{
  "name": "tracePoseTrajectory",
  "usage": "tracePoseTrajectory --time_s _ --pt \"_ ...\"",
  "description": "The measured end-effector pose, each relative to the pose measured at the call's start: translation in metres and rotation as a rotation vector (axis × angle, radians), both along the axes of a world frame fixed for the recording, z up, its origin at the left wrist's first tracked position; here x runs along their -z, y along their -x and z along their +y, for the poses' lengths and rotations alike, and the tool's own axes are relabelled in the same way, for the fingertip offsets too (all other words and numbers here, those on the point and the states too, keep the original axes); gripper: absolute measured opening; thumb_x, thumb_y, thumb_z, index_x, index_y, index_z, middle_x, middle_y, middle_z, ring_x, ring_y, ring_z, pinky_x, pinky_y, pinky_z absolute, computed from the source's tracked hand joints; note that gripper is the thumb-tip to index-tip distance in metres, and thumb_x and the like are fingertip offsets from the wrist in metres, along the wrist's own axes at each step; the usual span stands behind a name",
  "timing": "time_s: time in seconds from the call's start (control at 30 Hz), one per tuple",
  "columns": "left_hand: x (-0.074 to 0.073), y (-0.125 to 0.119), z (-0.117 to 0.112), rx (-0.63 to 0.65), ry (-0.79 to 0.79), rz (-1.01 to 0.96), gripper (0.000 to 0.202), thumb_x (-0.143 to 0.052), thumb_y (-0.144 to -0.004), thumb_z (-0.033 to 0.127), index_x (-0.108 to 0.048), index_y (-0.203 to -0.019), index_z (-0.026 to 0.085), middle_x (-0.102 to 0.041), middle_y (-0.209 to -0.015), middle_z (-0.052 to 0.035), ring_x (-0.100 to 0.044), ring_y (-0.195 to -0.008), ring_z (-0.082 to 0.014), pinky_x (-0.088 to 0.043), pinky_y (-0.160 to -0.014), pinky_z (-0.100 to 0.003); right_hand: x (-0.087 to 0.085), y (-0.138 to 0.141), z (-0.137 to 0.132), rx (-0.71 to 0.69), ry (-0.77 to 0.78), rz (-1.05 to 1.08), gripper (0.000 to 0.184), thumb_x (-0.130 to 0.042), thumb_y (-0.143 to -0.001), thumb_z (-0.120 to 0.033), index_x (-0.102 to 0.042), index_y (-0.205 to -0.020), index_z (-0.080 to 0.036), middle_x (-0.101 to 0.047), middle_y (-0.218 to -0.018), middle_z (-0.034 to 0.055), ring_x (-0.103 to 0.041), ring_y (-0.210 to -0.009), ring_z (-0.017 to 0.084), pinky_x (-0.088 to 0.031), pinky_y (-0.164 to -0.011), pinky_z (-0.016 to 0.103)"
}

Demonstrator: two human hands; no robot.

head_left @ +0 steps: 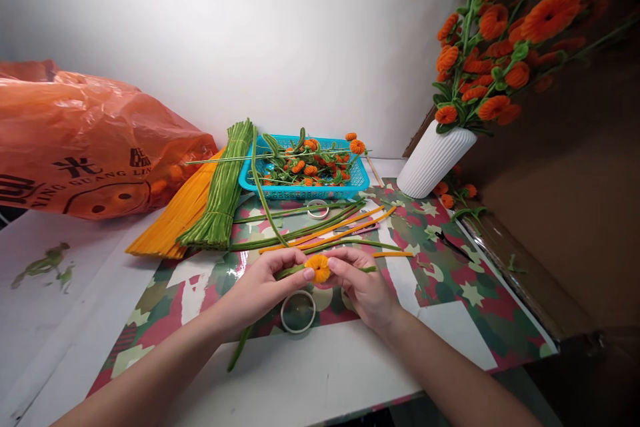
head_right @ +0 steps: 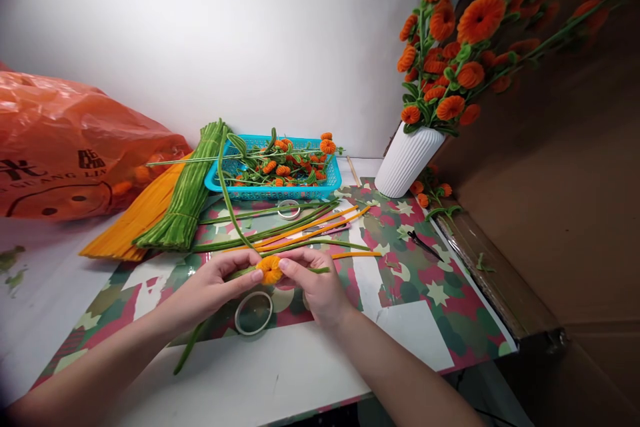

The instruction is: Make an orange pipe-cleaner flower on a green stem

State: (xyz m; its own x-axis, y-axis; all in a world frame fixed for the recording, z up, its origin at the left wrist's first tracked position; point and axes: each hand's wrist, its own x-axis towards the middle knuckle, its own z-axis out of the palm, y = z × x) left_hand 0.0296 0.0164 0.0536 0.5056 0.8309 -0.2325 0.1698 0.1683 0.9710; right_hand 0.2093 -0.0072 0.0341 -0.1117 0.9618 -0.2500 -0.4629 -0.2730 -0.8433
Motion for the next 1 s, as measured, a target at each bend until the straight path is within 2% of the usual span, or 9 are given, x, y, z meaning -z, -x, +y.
tracePoseTrajectory --time_s 0.27,0.33,0.47,0.6,0.67,0.77,0.8,0.9,1.0 --pt "-0.001 0.000 -0.001 -0.018 -0.141 0.064 0.027 -0.062 -0.082 0.044 -0.060 -0.082 0.018 -0.062 -0.078 -0.0010 -0.057 -0.068 -0.0143 -0.043 -0.057 -0.022 0.007 -0.001 -0.001 -0.019 -0.090 -0.071 0.027 -0.084 -0.061 -0.032 -0.074 -0.084 -0.021 -0.073 -0.083 0.0020 -0.068 -0.073 0.015 -0.056 -0.062 0.025" --pt "0.000 0.001 0.000 -0.078 -0.289 0.084 0.023 -0.062 -0.082 0.041 -0.062 -0.090 0.019 -0.064 -0.086 -0.0027 -0.059 -0.077 -0.0169 -0.047 -0.064 -0.026 0.005 -0.002 -0.002 0.006 -0.187 -0.111 0.024 -0.083 -0.063 -0.029 -0.074 -0.084 -0.023 -0.073 -0.084 0.0020 -0.068 -0.076 0.016 -0.057 -0.063 0.026" --pt "-0.004 0.004 0.001 -0.332 -0.730 0.160 0.017 -0.067 -0.078 0.033 -0.062 -0.089 0.021 -0.062 -0.092 -0.0040 -0.057 -0.089 -0.0195 -0.047 -0.075 -0.030 -0.004 -0.004 -0.004 0.085 -0.446 -0.145 0.015 -0.081 -0.066 -0.024 -0.075 -0.079 -0.027 -0.071 -0.085 0.0007 -0.068 -0.078 0.017 -0.057 -0.062 0.028" --pt "-0.011 0.004 -0.003 -0.289 -0.957 0.187 0.015 -0.063 -0.081 0.030 -0.064 -0.094 0.024 -0.064 -0.095 -0.0045 -0.057 -0.095 -0.0219 -0.044 -0.086 -0.036 -0.012 -0.008 -0.004 0.084 -0.702 -0.208 0.020 -0.076 -0.071 -0.015 -0.075 -0.083 -0.032 -0.072 -0.086 -0.0002 -0.067 -0.082 0.017 -0.056 -0.074 0.033" --pt "-0.012 0.003 -0.007 -0.339 -0.999 0.213 0.019 -0.066 -0.078 0.034 -0.065 -0.095 0.025 -0.064 -0.100 -0.0056 -0.055 -0.102 -0.0251 -0.040 -0.093 -0.040 -0.014 -0.011 -0.004 0.088 -0.804 -0.324 0.021 -0.075 -0.073 -0.015 -0.076 -0.084 -0.032 -0.073 -0.085 0.0007 -0.066 -0.084 0.018 -0.054 -0.079 0.037" --pt "-0.012 0.001 -0.012 -0.597 -0.915 0.192 0.022 -0.073 -0.070 0.039 -0.064 -0.084 0.025 -0.061 -0.098 -0.0071 -0.052 -0.104 -0.0279 -0.040 -0.092 -0.039 -0.015 -0.016 -0.004 0.090 -0.862 -0.523 0.014 -0.073 -0.076 -0.020 -0.076 -0.080 -0.033 -0.074 -0.084 0.0022 -0.065 -0.084 0.021 -0.052 -0.080 0.041" --pt "-0.012 0.001 -0.012 -0.627 -0.840 0.162 0.021 -0.074 -0.069 0.039 -0.062 -0.077 0.024 -0.061 -0.091 -0.0067 -0.053 -0.099 -0.0271 -0.042 -0.088 -0.037 -0.015 -0.018 -0.004 0.088 -0.872 -0.579 0.013 -0.072 -0.077 -0.021 -0.076 -0.078 -0.033 -0.074 -0.085 0.0023 -0.065 -0.085 0.022 -0.051 -0.081 0.042" --pt "-0.010 -0.002 -0.010 -0.407 -0.478 0.043 0.028 -0.070 -0.072 0.043 -0.058 -0.059 0.021 -0.057 -0.068 -0.0037 -0.054 -0.072 -0.0208 -0.045 -0.068 -0.030 -0.012 -0.021 -0.004 0.067 -0.938 -0.698 0.015 -0.068 -0.080 -0.021 -0.075 -0.079 -0.034 -0.073 -0.091 0.0018 -0.063 -0.090 0.023 -0.049 -0.084 0.043" --pt "-0.007 -0.005 -0.006 -0.162 -0.049 -0.108 0.029 -0.066 -0.075 0.047 -0.068 -0.077 0.018 -0.060 -0.061 -0.0022 -0.053 -0.056 -0.0156 -0.045 -0.056 -0.027 -0.009 -0.022 -0.003 0.037 -1.053 -0.756 0.021 -0.063 -0.082 -0.017 -0.075 -0.081 -0.034 -0.071 -0.101 0.0011 -0.061 -0.095 0.021 -0.047 -0.086 0.042"
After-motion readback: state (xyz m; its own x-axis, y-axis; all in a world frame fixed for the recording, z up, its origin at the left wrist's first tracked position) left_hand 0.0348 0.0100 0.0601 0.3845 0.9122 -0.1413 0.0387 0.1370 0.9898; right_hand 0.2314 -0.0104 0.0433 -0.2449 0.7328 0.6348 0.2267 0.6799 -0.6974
